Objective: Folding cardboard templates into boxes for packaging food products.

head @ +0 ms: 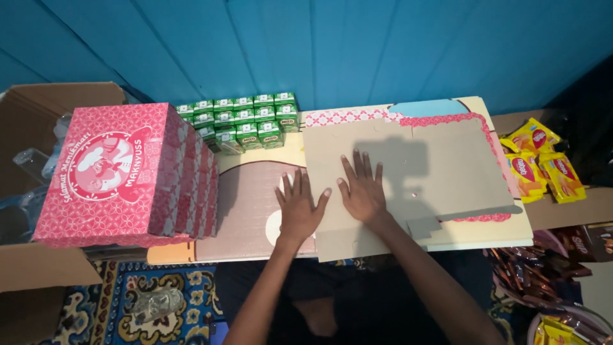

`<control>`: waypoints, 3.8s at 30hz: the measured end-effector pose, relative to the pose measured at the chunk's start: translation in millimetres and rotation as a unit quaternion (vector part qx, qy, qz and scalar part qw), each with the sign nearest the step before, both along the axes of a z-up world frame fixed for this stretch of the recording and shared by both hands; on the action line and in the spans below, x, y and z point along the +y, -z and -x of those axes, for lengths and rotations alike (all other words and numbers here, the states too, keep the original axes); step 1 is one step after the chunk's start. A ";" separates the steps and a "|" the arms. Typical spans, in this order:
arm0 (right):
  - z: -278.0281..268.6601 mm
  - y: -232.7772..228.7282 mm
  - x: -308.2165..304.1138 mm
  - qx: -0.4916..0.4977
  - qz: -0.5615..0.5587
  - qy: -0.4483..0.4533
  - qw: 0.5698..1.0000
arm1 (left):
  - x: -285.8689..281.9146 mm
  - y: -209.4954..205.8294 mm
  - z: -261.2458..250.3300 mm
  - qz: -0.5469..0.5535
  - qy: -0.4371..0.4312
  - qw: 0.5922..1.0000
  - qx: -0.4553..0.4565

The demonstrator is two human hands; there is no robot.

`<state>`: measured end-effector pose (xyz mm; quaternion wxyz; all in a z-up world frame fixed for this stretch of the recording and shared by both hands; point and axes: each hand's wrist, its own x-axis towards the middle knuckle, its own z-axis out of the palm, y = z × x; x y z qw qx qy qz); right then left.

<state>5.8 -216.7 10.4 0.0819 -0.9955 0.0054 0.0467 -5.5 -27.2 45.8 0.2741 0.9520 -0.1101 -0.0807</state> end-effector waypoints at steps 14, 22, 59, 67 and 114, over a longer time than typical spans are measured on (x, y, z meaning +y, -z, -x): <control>0.5 1.2 1.3 0.003 0.012 0.000 1.000 | -21.2 -15.6 8.3 0.126 -0.020 0.991 0.041; -8.4 22.7 -3.5 -0.078 0.041 -0.008 0.996 | -24.4 10.1 5.6 0.132 -0.028 0.990 0.045; -55.7 -24.6 21.9 0.057 0.011 0.019 0.998 | -51.5 40.0 9.0 0.287 -0.027 0.957 -0.021; -57.1 -16.7 19.9 0.035 -0.009 0.025 0.999 | -68.5 34.6 20.5 0.377 -0.052 0.924 0.019; -50.3 -14.4 8.9 -0.068 -0.109 0.012 0.992 | -65.5 3.9 52.2 0.460 -0.007 0.887 -0.029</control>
